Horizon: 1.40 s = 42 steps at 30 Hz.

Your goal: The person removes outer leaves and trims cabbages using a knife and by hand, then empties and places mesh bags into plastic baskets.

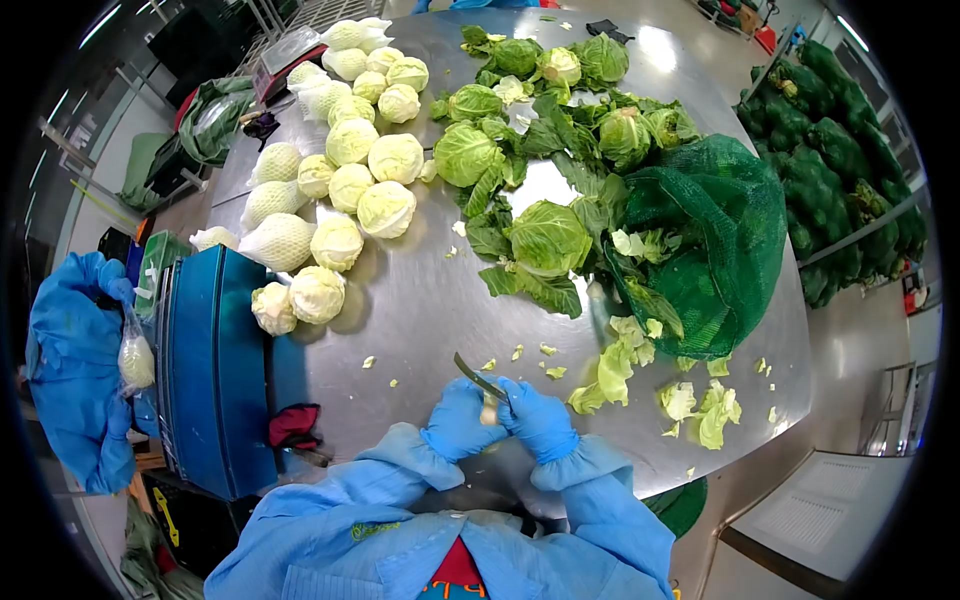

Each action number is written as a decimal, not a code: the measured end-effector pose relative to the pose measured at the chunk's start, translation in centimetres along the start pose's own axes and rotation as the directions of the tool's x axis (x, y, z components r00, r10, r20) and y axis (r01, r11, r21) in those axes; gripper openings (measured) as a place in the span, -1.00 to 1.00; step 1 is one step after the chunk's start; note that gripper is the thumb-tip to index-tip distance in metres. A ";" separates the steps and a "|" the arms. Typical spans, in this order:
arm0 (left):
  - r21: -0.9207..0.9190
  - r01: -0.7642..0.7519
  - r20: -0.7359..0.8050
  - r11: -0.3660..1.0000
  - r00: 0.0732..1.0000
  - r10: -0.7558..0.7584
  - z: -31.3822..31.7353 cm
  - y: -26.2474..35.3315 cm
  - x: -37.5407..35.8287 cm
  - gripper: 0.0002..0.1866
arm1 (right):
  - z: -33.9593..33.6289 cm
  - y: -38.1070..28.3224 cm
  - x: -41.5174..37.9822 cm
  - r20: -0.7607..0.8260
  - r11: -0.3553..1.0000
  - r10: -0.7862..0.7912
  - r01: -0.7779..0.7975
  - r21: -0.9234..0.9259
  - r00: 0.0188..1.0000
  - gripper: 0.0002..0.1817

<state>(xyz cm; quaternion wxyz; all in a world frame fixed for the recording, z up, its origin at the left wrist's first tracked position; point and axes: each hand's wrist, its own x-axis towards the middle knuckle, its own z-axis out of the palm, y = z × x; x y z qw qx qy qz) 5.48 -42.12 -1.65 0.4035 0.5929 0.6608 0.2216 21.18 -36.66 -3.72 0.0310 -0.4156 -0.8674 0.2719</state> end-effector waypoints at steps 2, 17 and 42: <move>0.177 -0.001 -0.196 0.984 0.980 0.037 1.5 0.0 -0.5 -0.43 | -0.4 1.0 0.2 0.007 0.966 -0.015 0.013 0.258 1.000 -0.61; -0.102 -0.137 -0.393 0.985 0.915 0.087 1.8 -3.0 -3.3 -0.21 | 2.9 1.2 1.0 0.106 0.098 0.517 -0.182 0.978 0.849 -0.77; 0.131 0.191 -0.053 0.973 0.981 -0.186 -0.8 0.2 -3.8 -0.37 | 1.0 3.6 -1.8 0.328 0.273 0.348 -0.430 0.860 0.878 -0.83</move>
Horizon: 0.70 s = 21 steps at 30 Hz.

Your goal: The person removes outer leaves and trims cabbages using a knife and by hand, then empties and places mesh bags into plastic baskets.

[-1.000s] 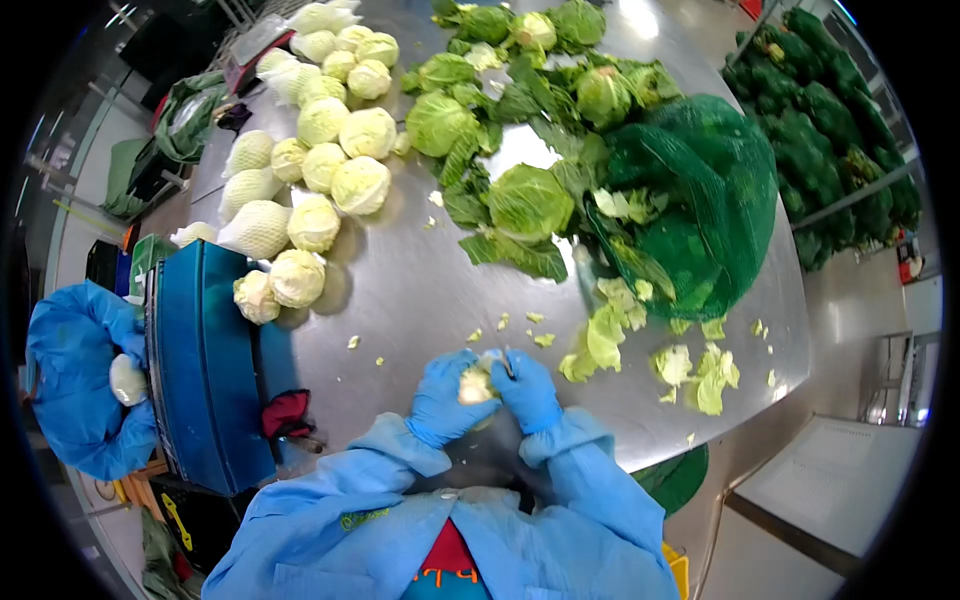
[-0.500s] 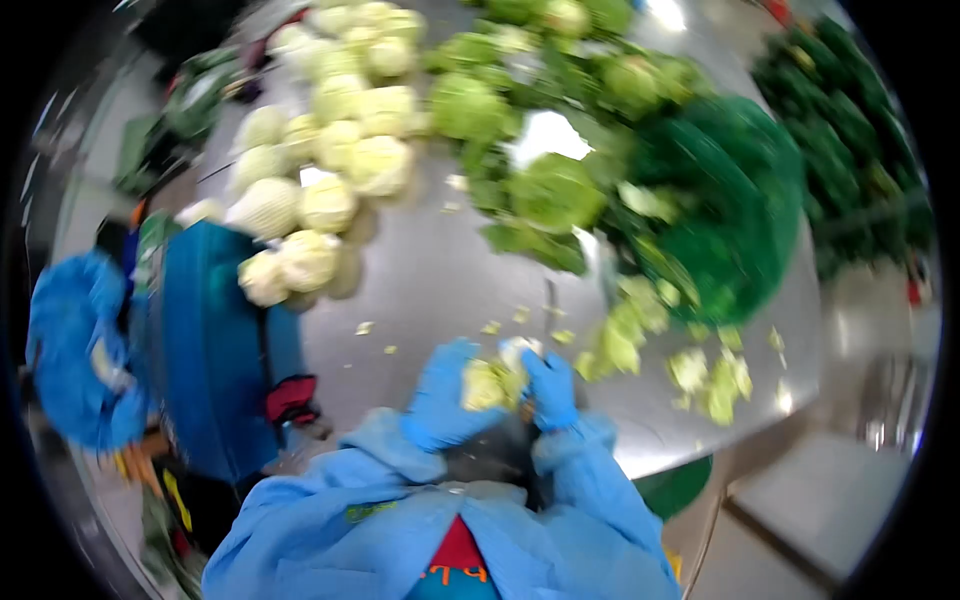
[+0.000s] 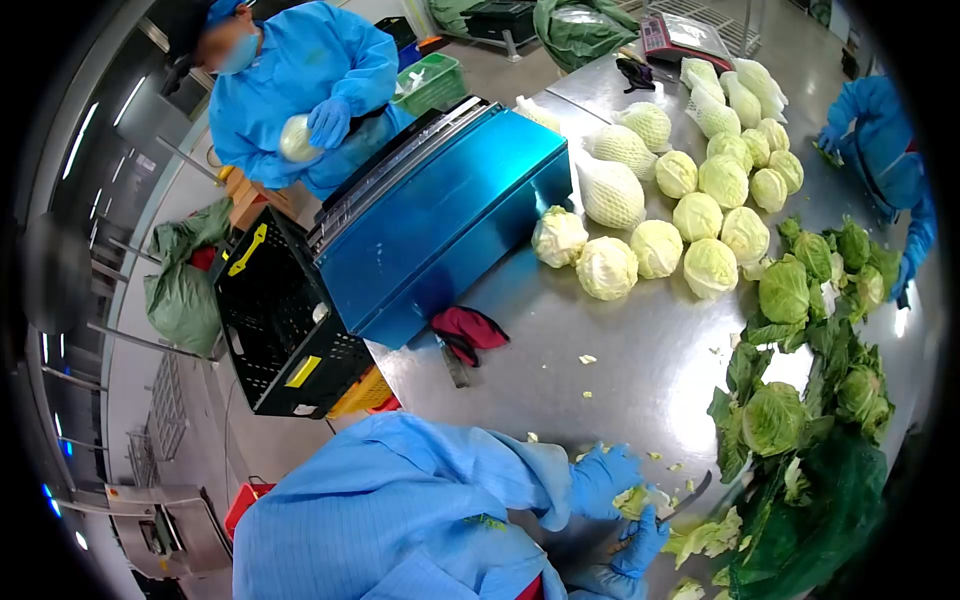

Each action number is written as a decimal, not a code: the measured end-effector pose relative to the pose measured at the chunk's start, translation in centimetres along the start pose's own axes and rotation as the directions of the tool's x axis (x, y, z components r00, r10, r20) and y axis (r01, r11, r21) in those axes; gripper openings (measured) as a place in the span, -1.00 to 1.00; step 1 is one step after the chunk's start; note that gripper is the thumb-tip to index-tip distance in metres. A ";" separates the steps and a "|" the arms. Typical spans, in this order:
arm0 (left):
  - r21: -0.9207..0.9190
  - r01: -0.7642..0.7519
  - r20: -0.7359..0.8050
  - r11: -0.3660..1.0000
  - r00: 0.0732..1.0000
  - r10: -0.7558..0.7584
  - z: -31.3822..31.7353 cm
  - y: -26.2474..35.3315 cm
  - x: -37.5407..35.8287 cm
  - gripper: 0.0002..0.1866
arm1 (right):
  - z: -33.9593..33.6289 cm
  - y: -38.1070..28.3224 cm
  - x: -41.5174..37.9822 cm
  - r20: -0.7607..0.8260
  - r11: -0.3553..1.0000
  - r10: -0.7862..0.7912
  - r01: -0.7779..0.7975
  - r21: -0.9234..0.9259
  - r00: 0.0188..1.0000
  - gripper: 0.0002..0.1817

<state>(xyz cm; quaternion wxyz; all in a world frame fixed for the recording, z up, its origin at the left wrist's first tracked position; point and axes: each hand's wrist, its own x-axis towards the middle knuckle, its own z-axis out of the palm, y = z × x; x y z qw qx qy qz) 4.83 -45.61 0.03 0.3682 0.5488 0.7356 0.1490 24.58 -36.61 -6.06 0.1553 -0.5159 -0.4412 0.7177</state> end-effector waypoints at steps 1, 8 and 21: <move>-0.008 -0.015 -0.012 1.000 1.000 0.014 0.4 -0.5 0.3 -0.38 | 0.3 -0.1 0.0 -0.015 0.995 0.004 -0.002 0.099 1.000 -0.81; -0.128 -0.442 -0.153 0.888 0.893 0.422 -0.5 -6.6 1.8 -0.25 | 1.3 -3.5 -1.4 -0.372 0.732 -0.157 0.360 0.578 0.915 -0.72; -0.704 -0.212 -0.155 0.678 0.977 0.144 0.9 -7.0 -2.4 -0.20 | 3.5 2.8 -3.9 -0.013 0.953 -0.192 0.183 -0.241 0.981 -0.16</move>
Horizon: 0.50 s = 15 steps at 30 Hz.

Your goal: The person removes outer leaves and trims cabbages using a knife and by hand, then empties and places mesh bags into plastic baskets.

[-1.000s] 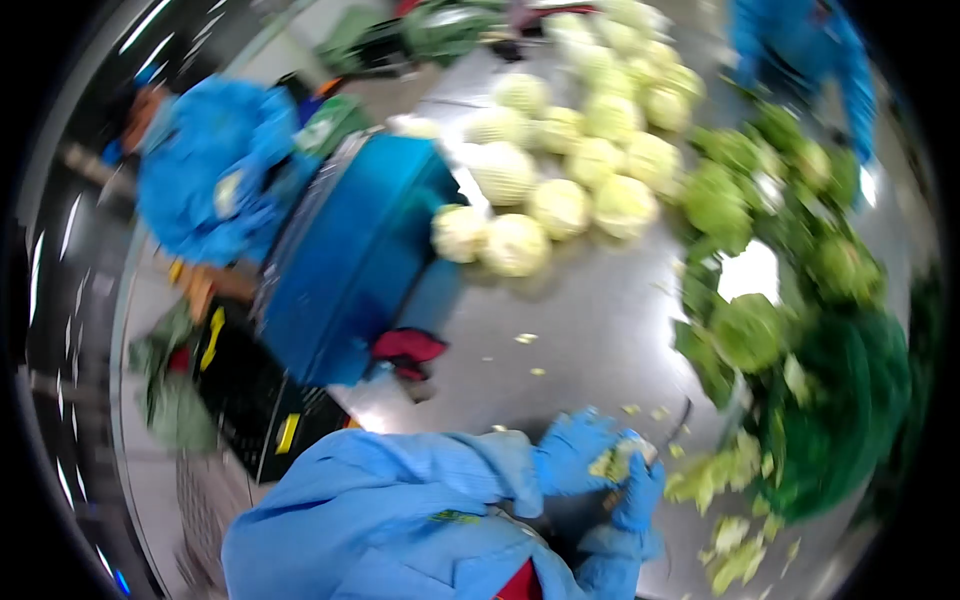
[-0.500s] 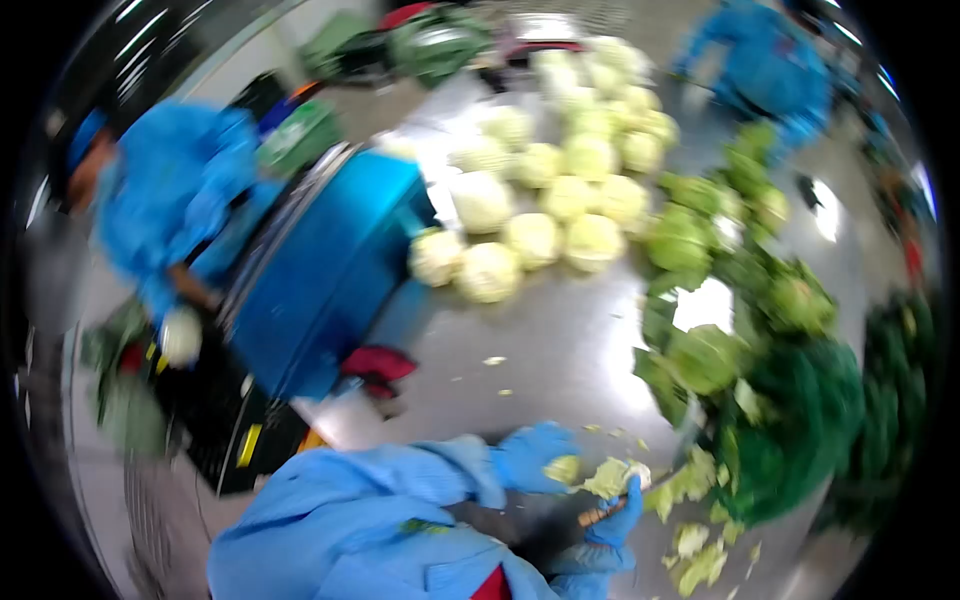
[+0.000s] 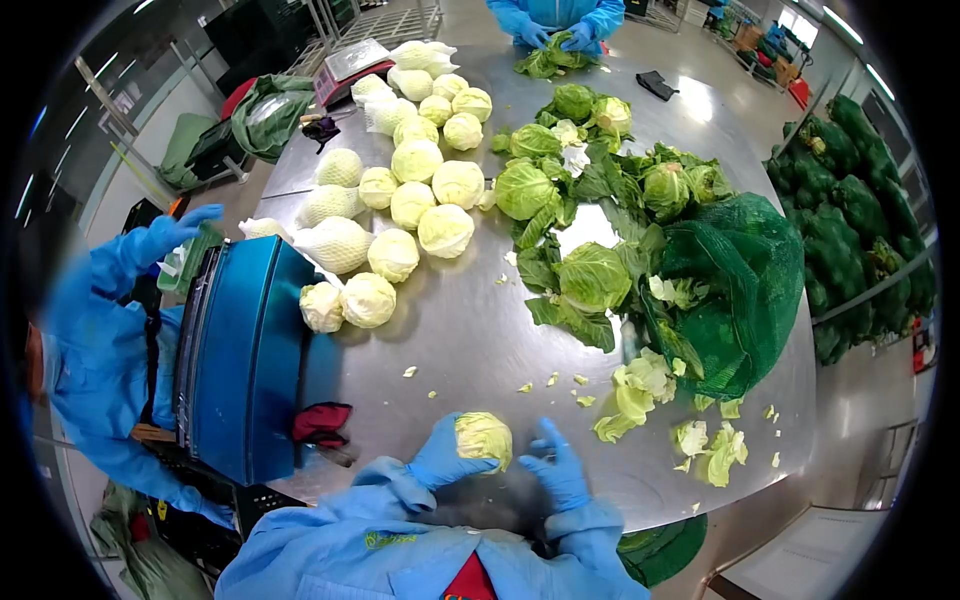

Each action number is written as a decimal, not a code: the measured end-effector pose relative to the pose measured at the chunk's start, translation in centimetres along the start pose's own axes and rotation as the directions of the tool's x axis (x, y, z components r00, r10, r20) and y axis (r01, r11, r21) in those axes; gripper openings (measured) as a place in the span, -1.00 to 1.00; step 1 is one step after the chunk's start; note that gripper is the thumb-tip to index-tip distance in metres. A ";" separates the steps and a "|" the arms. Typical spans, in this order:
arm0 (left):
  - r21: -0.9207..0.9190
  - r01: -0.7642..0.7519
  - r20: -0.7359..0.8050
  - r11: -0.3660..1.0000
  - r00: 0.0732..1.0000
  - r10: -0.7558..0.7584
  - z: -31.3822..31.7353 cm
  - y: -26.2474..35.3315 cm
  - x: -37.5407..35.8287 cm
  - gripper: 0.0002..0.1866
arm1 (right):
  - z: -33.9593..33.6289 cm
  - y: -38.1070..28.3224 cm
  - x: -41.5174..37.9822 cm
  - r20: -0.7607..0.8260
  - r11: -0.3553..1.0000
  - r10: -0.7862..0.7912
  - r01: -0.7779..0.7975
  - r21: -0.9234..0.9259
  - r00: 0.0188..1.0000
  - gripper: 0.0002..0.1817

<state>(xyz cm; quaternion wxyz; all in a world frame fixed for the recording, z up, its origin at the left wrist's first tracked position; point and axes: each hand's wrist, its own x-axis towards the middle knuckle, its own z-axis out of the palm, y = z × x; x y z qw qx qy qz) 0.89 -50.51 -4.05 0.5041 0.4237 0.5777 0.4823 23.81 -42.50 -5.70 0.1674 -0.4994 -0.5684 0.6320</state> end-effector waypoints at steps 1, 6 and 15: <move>0.056 -0.022 0.033 0.998 0.999 0.020 -0.3 1.4 0.2 -0.26 | 1.6 1.9 0.2 0.060 0.996 -0.053 0.048 0.078 0.997 -0.16; 0.014 0.198 -0.517 0.980 0.841 -0.163 2.0 -1.7 -2.1 -0.28 | 4.6 -2.4 -0.4 0.126 0.909 0.094 -0.137 0.393 0.988 -0.33; -0.897 0.216 0.007 0.385 0.879 -0.477 0.9 -0.5 -3.3 -0.48 | 5.7 0.9 0.3 -0.019 0.960 -0.059 0.062 0.271 0.998 -0.58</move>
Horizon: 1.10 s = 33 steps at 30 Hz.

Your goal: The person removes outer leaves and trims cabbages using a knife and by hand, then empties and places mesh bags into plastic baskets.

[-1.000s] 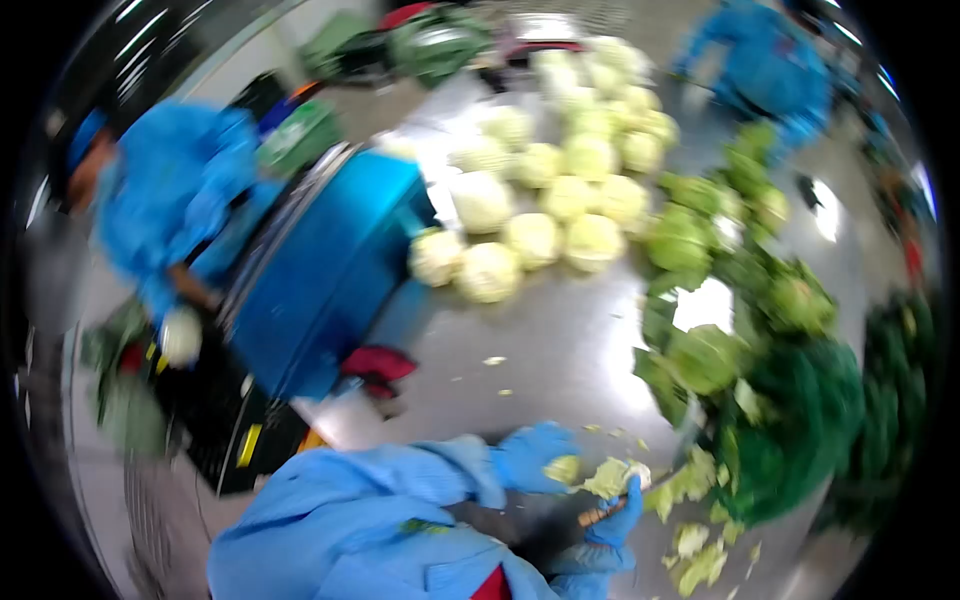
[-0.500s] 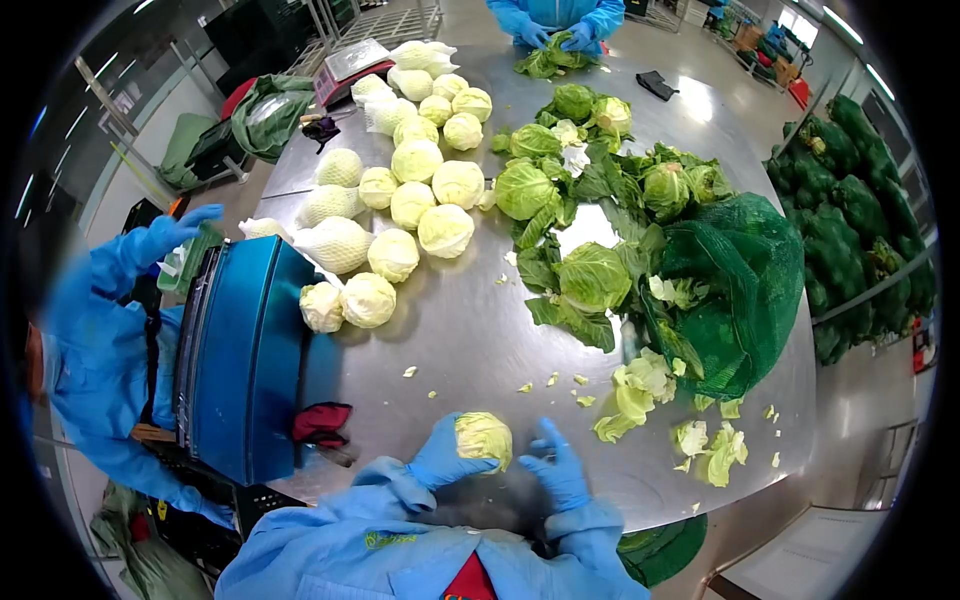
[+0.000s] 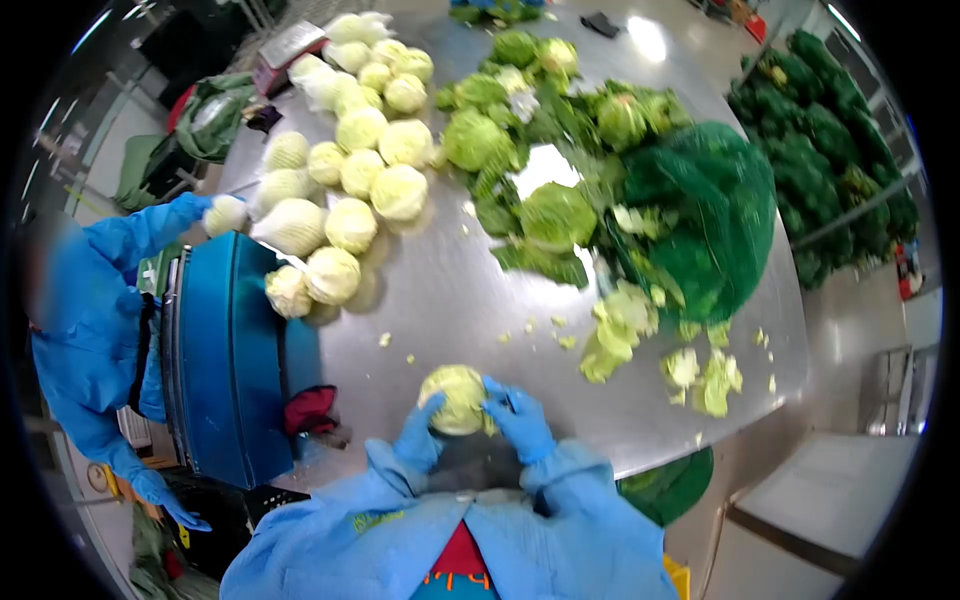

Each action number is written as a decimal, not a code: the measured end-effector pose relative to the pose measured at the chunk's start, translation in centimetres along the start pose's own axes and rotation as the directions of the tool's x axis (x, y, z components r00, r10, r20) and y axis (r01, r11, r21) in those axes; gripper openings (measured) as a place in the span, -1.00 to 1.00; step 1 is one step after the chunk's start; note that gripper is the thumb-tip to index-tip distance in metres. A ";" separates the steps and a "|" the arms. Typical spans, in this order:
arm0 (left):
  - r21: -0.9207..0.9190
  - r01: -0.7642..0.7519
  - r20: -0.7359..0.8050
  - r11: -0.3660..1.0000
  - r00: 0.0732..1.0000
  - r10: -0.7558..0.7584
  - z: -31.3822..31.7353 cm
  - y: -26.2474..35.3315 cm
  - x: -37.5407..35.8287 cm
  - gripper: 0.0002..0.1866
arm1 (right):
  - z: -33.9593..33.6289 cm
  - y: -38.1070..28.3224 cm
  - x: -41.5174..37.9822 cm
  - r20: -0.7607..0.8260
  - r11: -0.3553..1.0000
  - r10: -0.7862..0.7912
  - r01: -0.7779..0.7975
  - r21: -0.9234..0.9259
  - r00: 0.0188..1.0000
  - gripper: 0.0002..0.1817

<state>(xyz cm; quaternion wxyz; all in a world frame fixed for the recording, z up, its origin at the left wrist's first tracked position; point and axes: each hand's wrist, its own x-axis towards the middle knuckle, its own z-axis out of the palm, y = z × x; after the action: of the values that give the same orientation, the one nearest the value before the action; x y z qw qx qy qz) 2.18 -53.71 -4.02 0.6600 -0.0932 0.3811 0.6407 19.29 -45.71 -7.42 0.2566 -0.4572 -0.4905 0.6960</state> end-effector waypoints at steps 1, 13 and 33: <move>-0.036 0.083 -0.029 0.996 0.996 -0.084 0.1 0.6 0.2 -0.41 | 0.0 -0.5 0.3 -0.012 0.988 -0.105 0.103 -0.117 0.994 -0.63; 0.216 -0.117 0.190 0.969 0.979 0.076 4.4 4.5 2.0 -0.21 | -2.4 -10.4 -0.4 -0.159 0.909 -0.385 0.343 -0.238 0.909 -0.68; 0.890 -0.329 0.129 0.316 0.847 0.516 0.9 1.6 4.3 -0.06 | 0.4 -5.1 2.7 -0.045 0.881 -0.015 -0.008 -0.474 0.999 -0.49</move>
<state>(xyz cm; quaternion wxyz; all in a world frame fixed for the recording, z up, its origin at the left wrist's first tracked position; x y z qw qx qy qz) 0.63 -49.60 -5.46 0.3787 0.3123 0.7259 0.4817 17.29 -41.73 -3.70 0.1496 -0.5215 -0.6403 0.5438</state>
